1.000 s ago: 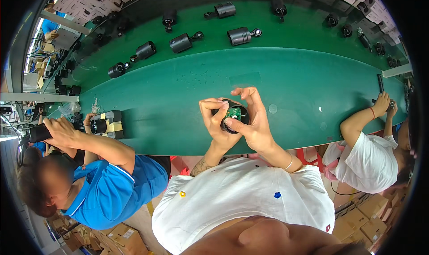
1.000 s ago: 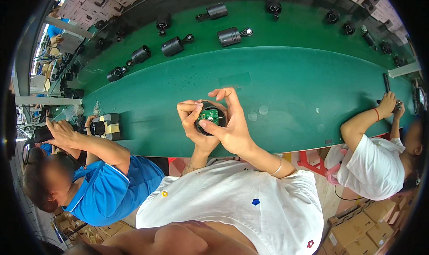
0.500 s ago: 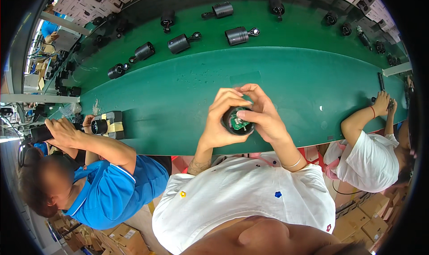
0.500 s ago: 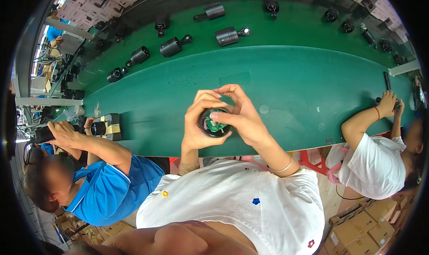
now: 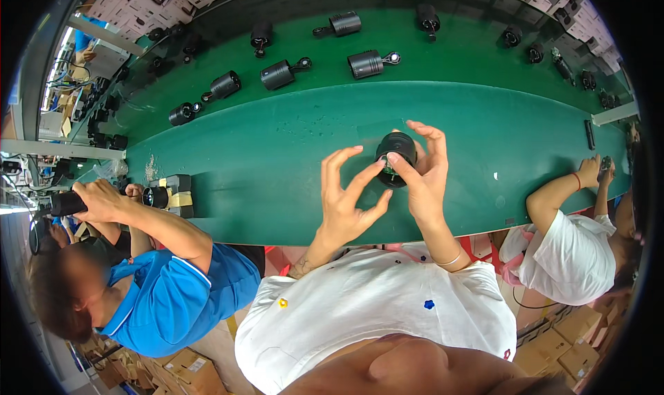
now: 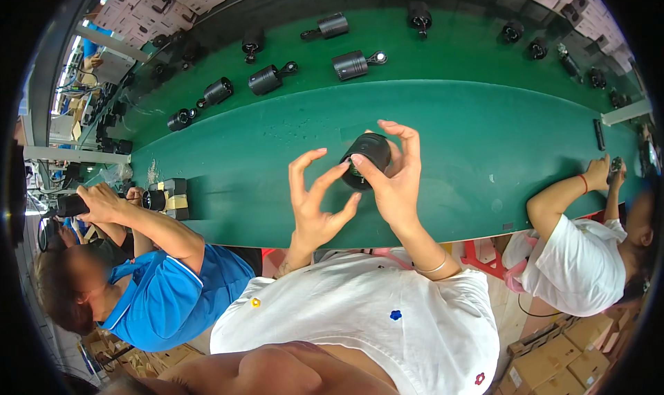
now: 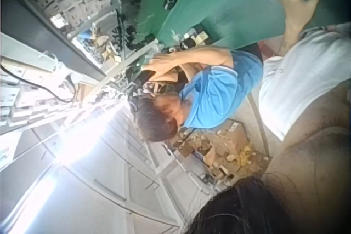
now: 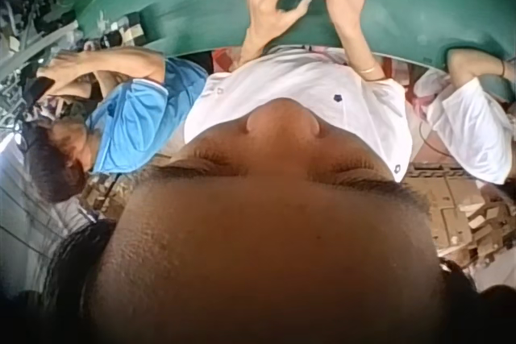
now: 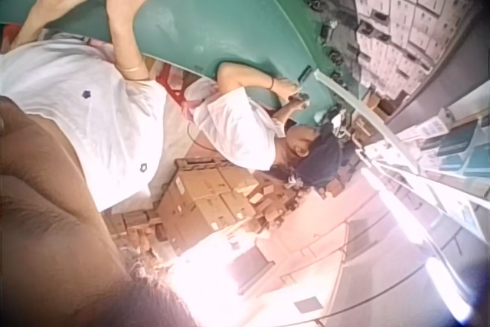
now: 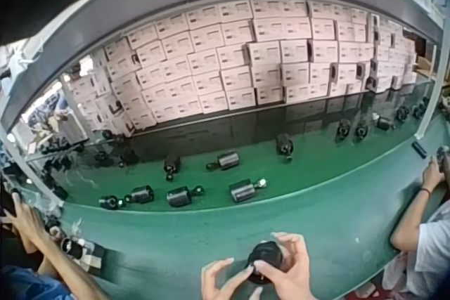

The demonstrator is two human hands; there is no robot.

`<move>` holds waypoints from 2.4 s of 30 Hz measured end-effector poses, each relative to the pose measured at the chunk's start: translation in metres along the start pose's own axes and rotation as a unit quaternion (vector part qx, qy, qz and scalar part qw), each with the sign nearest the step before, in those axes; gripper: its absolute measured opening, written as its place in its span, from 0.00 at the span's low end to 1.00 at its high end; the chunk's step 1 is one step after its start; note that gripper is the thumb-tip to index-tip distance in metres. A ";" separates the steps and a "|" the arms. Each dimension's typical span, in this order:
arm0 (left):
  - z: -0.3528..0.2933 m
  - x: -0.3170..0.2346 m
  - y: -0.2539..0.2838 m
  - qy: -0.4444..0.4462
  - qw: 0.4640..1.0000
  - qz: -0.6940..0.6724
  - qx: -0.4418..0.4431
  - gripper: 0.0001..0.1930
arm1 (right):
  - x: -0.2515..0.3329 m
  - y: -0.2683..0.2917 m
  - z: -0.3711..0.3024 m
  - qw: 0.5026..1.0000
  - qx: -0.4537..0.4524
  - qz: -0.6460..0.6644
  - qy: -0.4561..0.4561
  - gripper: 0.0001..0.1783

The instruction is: Insert a circuit board into a cylindrical black housing and align the internal components on an assembly line.

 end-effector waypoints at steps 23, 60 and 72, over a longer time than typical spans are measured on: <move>-0.028 0.015 -0.069 0.261 0.658 -0.706 -0.029 0.46 | 0.006 0.010 -0.022 0.830 -0.157 -0.350 0.406 0.25; 0.010 0.030 -0.088 -0.126 0.982 0.112 0.081 0.21 | 0.009 0.105 0.171 0.799 -0.216 -0.395 0.398 0.13; 0.004 0.052 -0.106 -0.113 0.970 0.182 0.114 0.17 | -0.036 0.108 0.177 0.846 -0.150 -0.447 0.248 0.08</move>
Point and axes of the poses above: each hand's wrist, its own z-axis towards the middle knuckle, its own y-axis out of the back of the hand, x = y × z, the point moved 6 cm from there along z, towards the middle knuckle, and after that the axes turned 8 degrees about -y, right-handed, at the moved point
